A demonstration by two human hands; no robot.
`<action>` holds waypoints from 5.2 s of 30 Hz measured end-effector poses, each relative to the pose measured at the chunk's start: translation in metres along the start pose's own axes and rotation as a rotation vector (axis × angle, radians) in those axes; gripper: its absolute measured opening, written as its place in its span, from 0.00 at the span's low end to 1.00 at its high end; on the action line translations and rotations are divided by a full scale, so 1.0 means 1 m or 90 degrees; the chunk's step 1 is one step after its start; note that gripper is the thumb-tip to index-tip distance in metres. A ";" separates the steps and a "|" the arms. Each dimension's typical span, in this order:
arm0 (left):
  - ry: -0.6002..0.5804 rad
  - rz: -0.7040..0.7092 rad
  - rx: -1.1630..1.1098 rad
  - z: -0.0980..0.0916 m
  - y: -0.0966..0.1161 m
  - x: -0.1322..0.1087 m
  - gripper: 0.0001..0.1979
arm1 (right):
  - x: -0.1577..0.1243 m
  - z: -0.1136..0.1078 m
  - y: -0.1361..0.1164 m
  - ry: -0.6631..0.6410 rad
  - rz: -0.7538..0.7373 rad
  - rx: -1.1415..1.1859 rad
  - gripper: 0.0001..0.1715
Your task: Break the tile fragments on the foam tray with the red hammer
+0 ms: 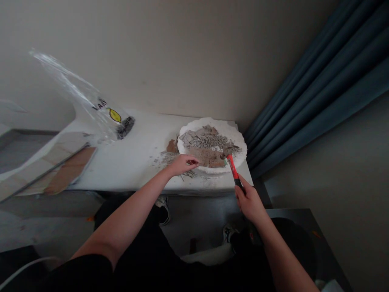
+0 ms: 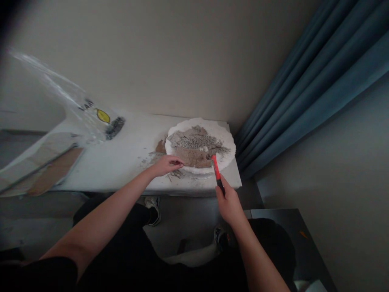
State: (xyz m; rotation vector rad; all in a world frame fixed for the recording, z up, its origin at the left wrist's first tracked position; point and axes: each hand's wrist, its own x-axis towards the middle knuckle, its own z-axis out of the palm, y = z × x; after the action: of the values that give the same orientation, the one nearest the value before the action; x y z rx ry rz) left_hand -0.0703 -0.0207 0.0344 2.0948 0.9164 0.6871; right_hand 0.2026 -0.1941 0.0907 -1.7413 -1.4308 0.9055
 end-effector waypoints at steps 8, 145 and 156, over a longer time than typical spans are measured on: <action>0.014 0.051 0.078 0.041 0.010 0.052 0.13 | 0.006 -0.017 0.025 -0.008 0.001 -0.272 0.33; 0.057 0.024 0.134 0.072 -0.011 0.067 0.12 | -0.011 0.002 -0.013 -0.029 -0.112 -0.167 0.34; 0.061 0.025 0.145 0.070 -0.011 0.066 0.13 | -0.012 0.002 -0.015 -0.036 -0.104 -0.185 0.35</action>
State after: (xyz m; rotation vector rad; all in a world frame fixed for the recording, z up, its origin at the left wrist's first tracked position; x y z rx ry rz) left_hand 0.0146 0.0073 -0.0037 2.3011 1.0509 0.7383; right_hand 0.1917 -0.2032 0.1036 -1.7823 -1.7862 0.6919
